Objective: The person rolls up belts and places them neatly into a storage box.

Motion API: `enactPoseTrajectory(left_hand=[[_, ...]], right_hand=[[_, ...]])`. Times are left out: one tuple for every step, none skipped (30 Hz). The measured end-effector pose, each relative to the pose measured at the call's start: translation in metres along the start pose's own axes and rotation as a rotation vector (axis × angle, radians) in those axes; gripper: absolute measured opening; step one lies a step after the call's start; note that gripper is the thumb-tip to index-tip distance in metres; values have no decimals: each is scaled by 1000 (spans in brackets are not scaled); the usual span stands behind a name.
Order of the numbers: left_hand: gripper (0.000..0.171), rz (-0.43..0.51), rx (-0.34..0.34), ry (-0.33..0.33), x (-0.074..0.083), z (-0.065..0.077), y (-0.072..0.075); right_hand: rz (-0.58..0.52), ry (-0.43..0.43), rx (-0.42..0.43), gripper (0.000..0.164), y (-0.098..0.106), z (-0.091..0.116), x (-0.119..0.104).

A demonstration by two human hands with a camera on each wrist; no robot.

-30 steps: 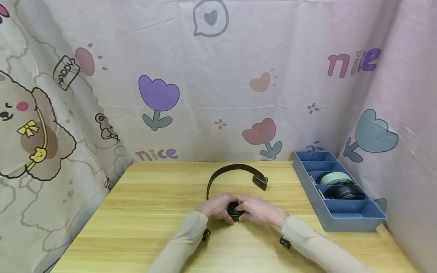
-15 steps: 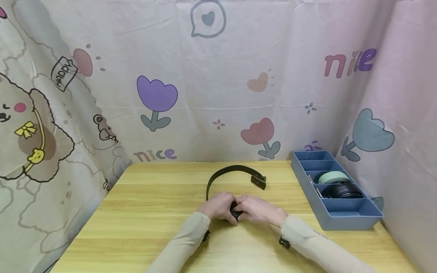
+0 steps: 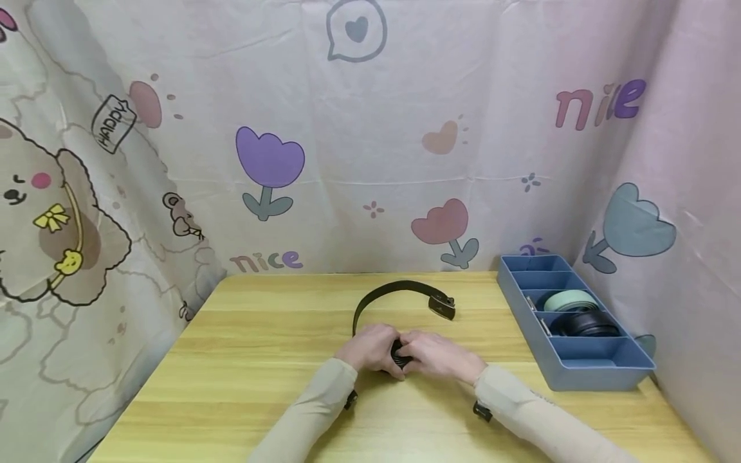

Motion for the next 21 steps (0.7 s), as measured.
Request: enactPoseTrajectory(left_hand=[[44, 17, -12, -12, 0, 0, 1], [44, 34, -26, -27, 0, -1, 2], [45, 46, -41, -39, 0, -1, 2], [46, 61, -55, -47, 0, -2, 3], [48, 69, -65, -53, -1, -2, 3], [48, 70, -69, -51, -1, -2, 3], [49, 68, -66, -49, -1, -2, 3], [48, 57, -56, -40, -1, -2, 3], [46, 43, -43, -30, -1, -1, 2], [43, 23, -25, -24, -1, -1, 1], [41, -6, -5, -21, 0, 0, 1], [39, -36, 16, -15, 0, 0, 0], [39, -62, 35, -11, 1, 1, 0], [39, -87, 49, -10, 1, 1, -1], [40, -102, 57, -11, 2, 2, -1], [40, -107, 58, -16, 2, 2, -1], [40, -101, 51, -21, 2, 3, -1], [40, -84, 39, -26, 2, 3, -1], [40, -67, 23, -35, 1, 4, -1], [41, -46, 1, -42, 0, 5, -1], [43, -22, -20, -51, -1, 6, 0]], right_hand=[[12, 6, 5, 16, 0, 1, 1], [19, 10, 9, 17, 1, 2, 3], [28, 12, 10, 19, 2, 3, 4], [36, 13, 10, 20, 2, 3, 5], [46, 14, 10, 22, 3, 4, 6], [55, 13, 11, 23, 3, 4, 6], [61, 10, 11, 25, 3, 5, 7], [66, 17, 15, 25, 3, 5, 7], [77, 27, 19, 25, 2, 4, 6], [85, 37, 24, 24, 0, 4, 6], [96, 46, 31, 22, -1, 3, 5], [100, 54, 40, 21, -3, 3, 4], [104, 62, 50, 19, -4, 2, 3], [111, 72, 62, 18, -6, 2, 2], [116, 74, 68, 17, -7, 1, 2], [118, 74, 74, 16, -8, 1, 1], [118, 73, 79, 15, -8, 1, 1], [118, 73, 83, 15, -8, 1, 1], [119, 69, 79, 16, -8, 1, 1], [121, 64, 71, 17, -8, 0, 1], [122, 60, 60, 18, -8, 0, 2]])
Point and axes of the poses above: each hand's wrist, its own z-axis away from the middle knuckle, its own y-axis out of the back of the hand, x = y × z, the point moved 1 cm from there along -z, towards the middle knuckle
